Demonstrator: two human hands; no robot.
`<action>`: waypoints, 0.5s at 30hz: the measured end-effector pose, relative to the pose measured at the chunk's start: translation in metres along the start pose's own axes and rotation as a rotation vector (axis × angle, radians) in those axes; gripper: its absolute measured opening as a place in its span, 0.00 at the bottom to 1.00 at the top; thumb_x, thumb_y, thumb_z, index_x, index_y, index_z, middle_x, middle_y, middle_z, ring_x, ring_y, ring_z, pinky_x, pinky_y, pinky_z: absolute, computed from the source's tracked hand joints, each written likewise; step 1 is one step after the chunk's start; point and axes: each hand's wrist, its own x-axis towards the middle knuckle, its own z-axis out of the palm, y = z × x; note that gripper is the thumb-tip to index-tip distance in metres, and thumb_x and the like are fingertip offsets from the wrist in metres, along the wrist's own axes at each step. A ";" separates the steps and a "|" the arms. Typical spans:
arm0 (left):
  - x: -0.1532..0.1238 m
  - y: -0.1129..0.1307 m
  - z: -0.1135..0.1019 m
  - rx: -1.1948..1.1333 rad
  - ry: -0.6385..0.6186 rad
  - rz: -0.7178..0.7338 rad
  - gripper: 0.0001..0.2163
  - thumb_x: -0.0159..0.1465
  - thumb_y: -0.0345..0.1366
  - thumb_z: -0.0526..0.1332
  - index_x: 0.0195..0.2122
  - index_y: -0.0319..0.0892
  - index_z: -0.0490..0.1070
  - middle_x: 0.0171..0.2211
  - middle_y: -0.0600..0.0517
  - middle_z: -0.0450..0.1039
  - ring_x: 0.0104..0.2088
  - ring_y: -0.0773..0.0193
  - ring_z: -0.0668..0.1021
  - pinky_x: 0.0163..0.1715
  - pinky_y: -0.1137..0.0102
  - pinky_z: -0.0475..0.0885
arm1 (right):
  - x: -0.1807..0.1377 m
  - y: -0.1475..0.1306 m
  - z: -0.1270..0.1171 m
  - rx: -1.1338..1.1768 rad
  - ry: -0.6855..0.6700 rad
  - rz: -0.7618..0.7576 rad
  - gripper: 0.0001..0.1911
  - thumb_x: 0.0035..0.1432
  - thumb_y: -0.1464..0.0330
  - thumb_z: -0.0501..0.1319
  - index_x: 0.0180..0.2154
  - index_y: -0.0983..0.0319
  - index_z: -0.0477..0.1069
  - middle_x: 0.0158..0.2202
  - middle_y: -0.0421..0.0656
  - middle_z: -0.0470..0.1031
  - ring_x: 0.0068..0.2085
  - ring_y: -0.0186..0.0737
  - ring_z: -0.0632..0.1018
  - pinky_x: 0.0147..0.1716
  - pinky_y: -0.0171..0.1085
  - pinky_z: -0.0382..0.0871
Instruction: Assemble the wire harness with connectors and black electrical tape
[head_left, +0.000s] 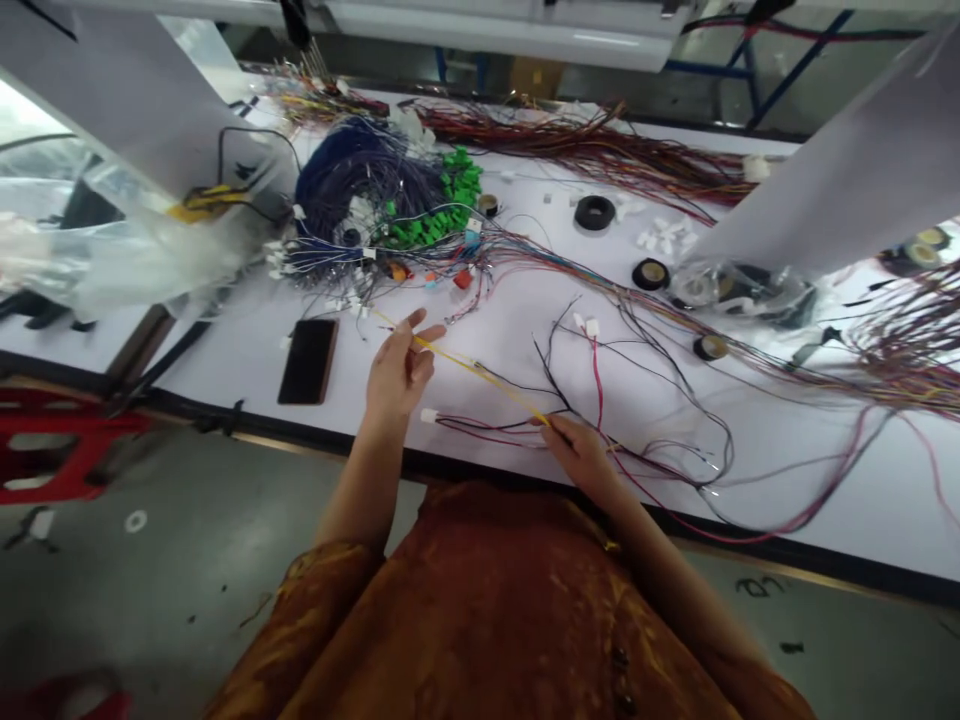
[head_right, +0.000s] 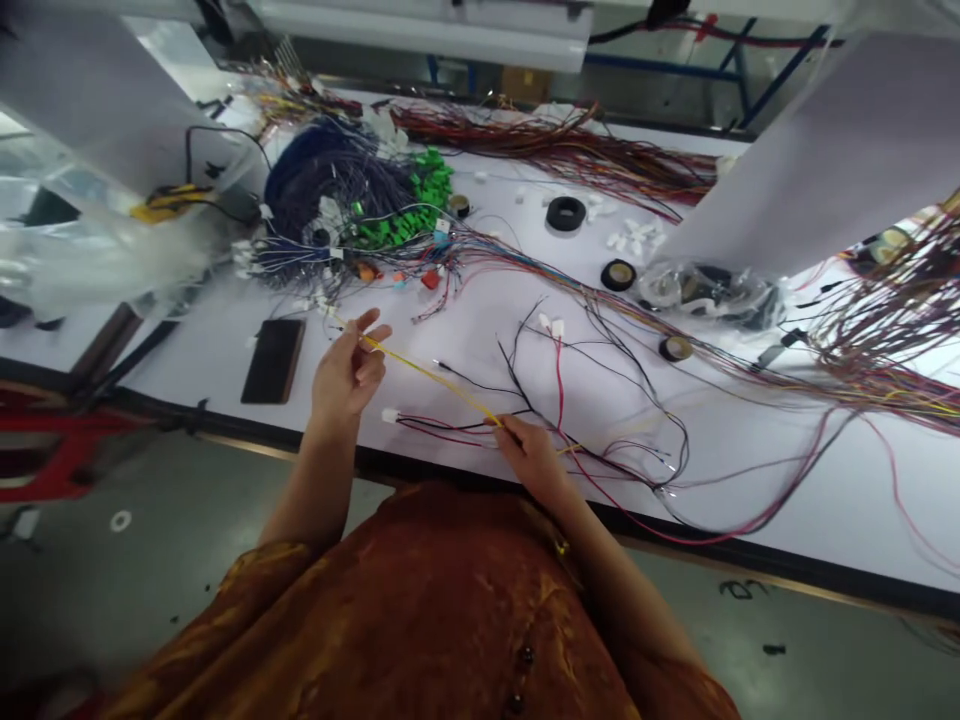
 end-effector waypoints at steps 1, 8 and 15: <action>0.001 0.003 -0.003 0.003 -0.008 0.027 0.12 0.70 0.44 0.61 0.46 0.41 0.75 0.35 0.47 0.83 0.12 0.80 0.56 0.09 0.79 0.48 | 0.000 -0.001 0.000 0.001 0.017 0.004 0.17 0.66 0.60 0.54 0.39 0.61 0.78 0.33 0.45 0.80 0.35 0.42 0.79 0.38 0.38 0.70; -0.007 0.024 -0.019 0.155 -0.042 0.253 0.19 0.68 0.52 0.62 0.38 0.39 0.77 0.42 0.44 0.82 0.14 0.80 0.61 0.10 0.78 0.48 | -0.003 0.005 -0.005 0.098 0.117 0.119 0.17 0.64 0.57 0.56 0.36 0.60 0.79 0.23 0.39 0.69 0.26 0.37 0.70 0.28 0.36 0.63; -0.017 0.021 -0.029 0.147 0.061 0.205 0.21 0.71 0.52 0.57 0.36 0.38 0.78 0.30 0.46 0.80 0.19 0.72 0.73 0.15 0.78 0.63 | 0.000 0.021 -0.005 0.588 0.269 0.210 0.21 0.57 0.48 0.63 0.34 0.60 0.74 0.18 0.31 0.50 0.20 0.30 0.52 0.20 0.33 0.47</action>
